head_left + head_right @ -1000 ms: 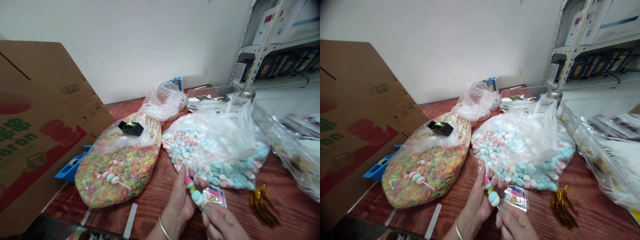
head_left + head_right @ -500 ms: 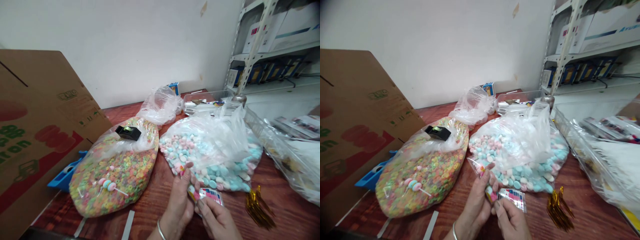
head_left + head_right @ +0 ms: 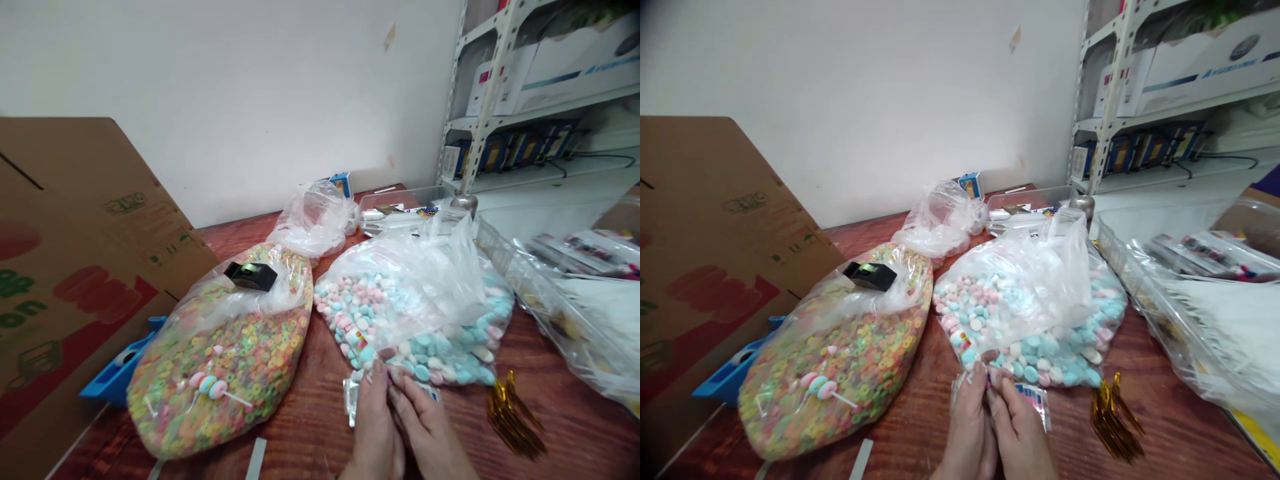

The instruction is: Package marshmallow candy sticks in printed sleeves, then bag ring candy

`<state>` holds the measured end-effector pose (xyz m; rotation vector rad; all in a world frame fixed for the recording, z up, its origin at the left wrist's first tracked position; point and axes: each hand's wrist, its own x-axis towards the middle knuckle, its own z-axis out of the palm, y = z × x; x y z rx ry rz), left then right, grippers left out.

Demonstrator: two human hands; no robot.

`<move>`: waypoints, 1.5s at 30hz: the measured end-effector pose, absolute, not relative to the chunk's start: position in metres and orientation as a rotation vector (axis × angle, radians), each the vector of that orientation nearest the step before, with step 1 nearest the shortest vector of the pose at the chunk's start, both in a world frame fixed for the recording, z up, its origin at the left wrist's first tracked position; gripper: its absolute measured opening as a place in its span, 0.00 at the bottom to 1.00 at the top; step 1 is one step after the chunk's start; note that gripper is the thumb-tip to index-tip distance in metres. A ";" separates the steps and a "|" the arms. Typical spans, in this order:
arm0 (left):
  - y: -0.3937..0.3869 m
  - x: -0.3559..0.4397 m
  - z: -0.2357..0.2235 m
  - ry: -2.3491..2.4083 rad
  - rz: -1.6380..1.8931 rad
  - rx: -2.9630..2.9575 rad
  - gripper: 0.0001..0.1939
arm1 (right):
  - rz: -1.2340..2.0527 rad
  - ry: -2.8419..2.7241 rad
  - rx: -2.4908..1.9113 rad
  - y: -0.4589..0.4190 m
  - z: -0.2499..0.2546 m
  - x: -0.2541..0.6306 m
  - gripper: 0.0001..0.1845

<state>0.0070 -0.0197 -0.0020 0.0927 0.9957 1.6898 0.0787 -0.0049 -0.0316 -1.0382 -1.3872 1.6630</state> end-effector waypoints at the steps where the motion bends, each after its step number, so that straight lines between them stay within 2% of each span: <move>1: -0.020 0.009 -0.005 1.020 1.689 0.104 0.21 | 1.708 -1.282 -1.053 -0.004 -0.032 0.076 0.24; 6: -0.022 0.006 -0.012 1.145 1.592 0.235 0.24 | 1.865 -0.894 -1.061 -0.007 -0.034 0.070 0.23; 10: -0.024 -0.006 -0.005 1.112 1.482 0.366 0.22 | 2.030 -0.658 -0.995 -0.007 -0.027 0.068 0.24; 14: -0.027 -0.015 0.001 0.987 1.490 0.387 0.21 | 2.185 -0.575 -0.824 -0.004 -0.017 0.071 0.24; 17: -0.026 -0.014 -0.002 1.091 1.518 0.387 0.18 | 2.288 -0.632 -0.793 -0.004 -0.013 0.077 0.24; 19: -0.025 -0.012 -0.004 1.208 1.524 0.417 0.16 | 2.109 -0.845 -0.897 -0.006 -0.013 0.081 0.24; 22: -0.024 -0.010 -0.004 1.411 1.477 0.578 0.13 | 1.545 -1.216 -1.068 -0.009 -0.013 0.088 0.21; 23: -0.024 -0.011 -0.003 1.456 1.447 0.645 0.12 | 1.446 -1.262 -1.074 -0.010 -0.014 0.090 0.21; 25: -0.024 -0.013 -0.003 1.455 1.387 0.705 0.12 | 1.608 -1.160 -1.001 -0.010 -0.016 0.093 0.21; 29: -0.023 -0.019 -0.015 1.144 1.198 0.500 0.20 | 2.259 -0.821 -0.722 -0.011 -0.029 0.098 0.25; 32: -0.022 -0.012 -0.025 1.022 1.026 0.422 0.24 | 2.298 -0.853 -0.720 -0.014 -0.035 0.106 0.31; 34: -0.022 -0.003 -0.024 1.035 1.047 0.398 0.21 | 2.300 -0.871 -0.729 -0.016 -0.031 0.120 0.30; 37: -0.019 0.004 -0.013 1.135 1.201 0.362 0.18 | 2.033 -1.132 -0.922 -0.013 -0.022 0.156 0.21; 39: -0.013 0.001 -0.005 1.245 1.265 0.369 0.18 | 1.296 -1.568 -1.300 -0.005 -0.022 0.186 0.13; 41: -0.007 -0.006 -0.002 1.353 1.299 0.394 0.20 | 0.675 -1.758 -1.616 0.007 -0.032 0.213 0.12; 43: -0.003 -0.012 -0.004 1.414 1.296 0.410 0.21 | 0.486 -1.765 -1.742 0.019 -0.046 0.232 0.10; 45: -0.001 -0.014 -0.009 1.422 1.289 0.430 0.20 | 0.459 -1.764 -1.781 0.029 -0.058 0.240 0.08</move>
